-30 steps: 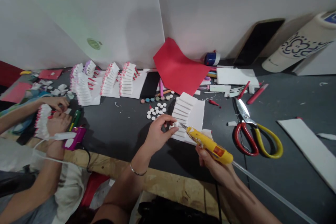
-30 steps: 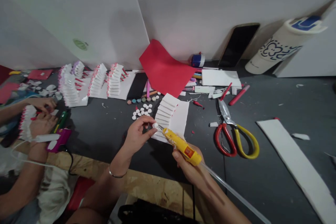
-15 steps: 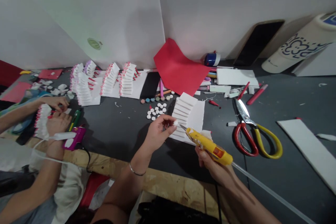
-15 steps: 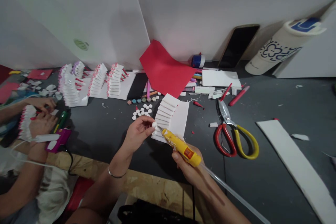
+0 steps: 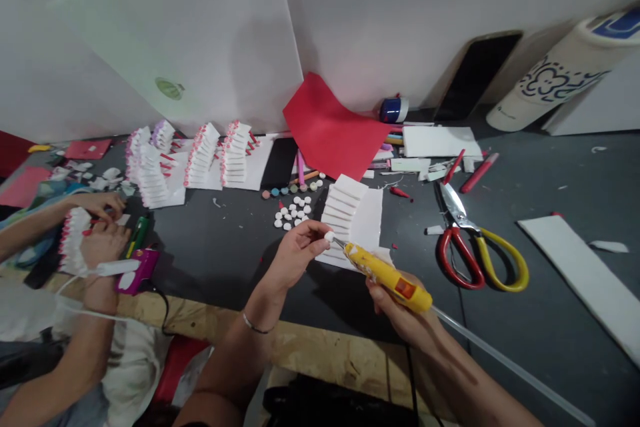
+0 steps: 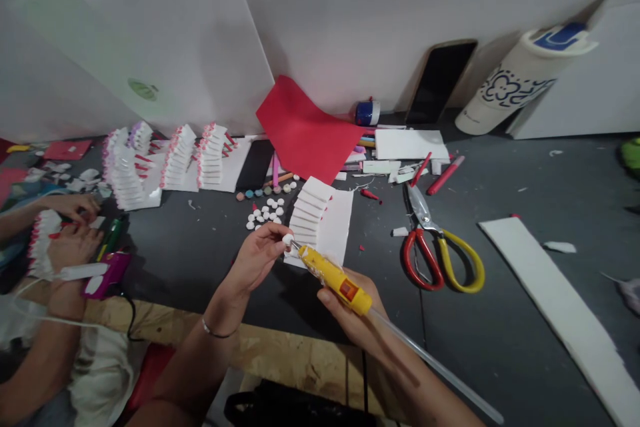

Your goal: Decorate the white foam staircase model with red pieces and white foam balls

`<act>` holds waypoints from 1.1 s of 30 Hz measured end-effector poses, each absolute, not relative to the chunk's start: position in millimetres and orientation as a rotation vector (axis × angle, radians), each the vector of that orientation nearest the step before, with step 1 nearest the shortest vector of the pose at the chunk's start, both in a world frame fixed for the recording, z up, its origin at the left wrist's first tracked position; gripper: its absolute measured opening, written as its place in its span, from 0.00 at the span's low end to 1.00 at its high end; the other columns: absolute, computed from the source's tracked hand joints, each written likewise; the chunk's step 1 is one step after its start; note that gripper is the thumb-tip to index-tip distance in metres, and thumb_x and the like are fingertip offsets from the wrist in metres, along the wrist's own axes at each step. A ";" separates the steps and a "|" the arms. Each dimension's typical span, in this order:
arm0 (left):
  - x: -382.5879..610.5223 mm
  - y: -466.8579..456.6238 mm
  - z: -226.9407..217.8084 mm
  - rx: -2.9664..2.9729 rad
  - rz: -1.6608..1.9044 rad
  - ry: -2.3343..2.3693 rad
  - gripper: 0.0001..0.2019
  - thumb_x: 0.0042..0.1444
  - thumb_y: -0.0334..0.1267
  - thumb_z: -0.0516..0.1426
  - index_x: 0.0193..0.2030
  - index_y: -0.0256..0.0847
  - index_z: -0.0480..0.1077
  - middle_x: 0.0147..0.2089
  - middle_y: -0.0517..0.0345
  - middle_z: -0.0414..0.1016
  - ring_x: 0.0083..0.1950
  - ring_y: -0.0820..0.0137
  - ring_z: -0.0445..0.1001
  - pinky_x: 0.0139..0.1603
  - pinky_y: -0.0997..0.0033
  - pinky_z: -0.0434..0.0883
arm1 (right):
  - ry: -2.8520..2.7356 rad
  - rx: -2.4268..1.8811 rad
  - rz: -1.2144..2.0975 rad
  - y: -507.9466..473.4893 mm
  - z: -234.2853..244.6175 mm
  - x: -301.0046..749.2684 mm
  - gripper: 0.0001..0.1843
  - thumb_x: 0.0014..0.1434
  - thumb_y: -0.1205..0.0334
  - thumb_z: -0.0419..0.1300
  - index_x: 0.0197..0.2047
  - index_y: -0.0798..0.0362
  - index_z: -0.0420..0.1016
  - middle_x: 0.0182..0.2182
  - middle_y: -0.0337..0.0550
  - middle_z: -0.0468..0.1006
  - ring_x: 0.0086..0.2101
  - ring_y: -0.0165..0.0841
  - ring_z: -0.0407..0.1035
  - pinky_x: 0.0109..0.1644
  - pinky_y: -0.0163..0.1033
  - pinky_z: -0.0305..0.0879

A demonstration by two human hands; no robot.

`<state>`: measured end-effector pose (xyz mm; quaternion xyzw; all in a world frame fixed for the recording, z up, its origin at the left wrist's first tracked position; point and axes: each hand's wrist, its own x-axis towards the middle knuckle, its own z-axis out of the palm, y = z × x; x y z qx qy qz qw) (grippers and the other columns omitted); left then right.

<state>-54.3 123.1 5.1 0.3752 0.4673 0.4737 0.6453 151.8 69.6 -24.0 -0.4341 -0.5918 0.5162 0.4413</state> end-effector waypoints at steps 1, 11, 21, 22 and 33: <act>-53.8 123.4 5.9 0.842 1.074 1.058 0.18 0.42 0.44 0.72 0.36 0.37 0.77 0.33 0.58 0.74 0.34 0.75 0.69 0.37 0.76 0.67 | -1.459 -1.073 1.285 69.8 -23.9 151.7 0.18 0.62 0.45 0.59 0.30 0.50 0.72 0.20 0.35 0.67 0.19 0.28 0.60 0.21 0.33 0.59; -51.6 128.5 8.0 0.710 1.101 1.054 0.16 0.41 0.43 0.72 0.32 0.37 0.75 0.30 0.59 0.74 0.30 0.77 0.69 0.33 0.76 0.67 | -1.279 -0.999 1.508 68.6 -22.5 148.6 0.21 0.61 0.41 0.59 0.30 0.52 0.70 0.24 0.36 0.69 0.17 0.24 0.61 0.18 0.30 0.60; -79.3 120.4 15.8 0.922 1.212 1.358 0.13 0.44 0.39 0.69 0.35 0.40 0.73 0.32 0.60 0.74 0.32 0.75 0.70 0.36 0.75 0.67 | -1.174 -1.013 1.456 77.4 -12.8 152.9 0.24 0.62 0.37 0.55 0.34 0.51 0.69 0.28 0.38 0.71 0.19 0.25 0.63 0.19 0.32 0.65; -82.4 113.8 15.1 0.998 1.169 1.440 0.13 0.44 0.38 0.69 0.35 0.40 0.73 0.31 0.60 0.74 0.32 0.74 0.69 0.36 0.74 0.66 | -1.178 -1.019 1.446 77.8 -12.0 153.3 0.24 0.62 0.37 0.55 0.34 0.51 0.68 0.28 0.38 0.71 0.19 0.25 0.63 0.19 0.32 0.65; -66.6 72.2 -10.2 1.557 0.830 1.801 0.06 0.51 0.31 0.61 0.35 0.44 0.75 0.32 0.60 0.73 0.33 0.69 0.69 0.40 0.69 0.65 | -1.028 -1.243 1.372 82.8 -20.3 155.2 0.24 0.61 0.36 0.56 0.35 0.51 0.71 0.26 0.39 0.74 0.21 0.28 0.68 0.24 0.34 0.67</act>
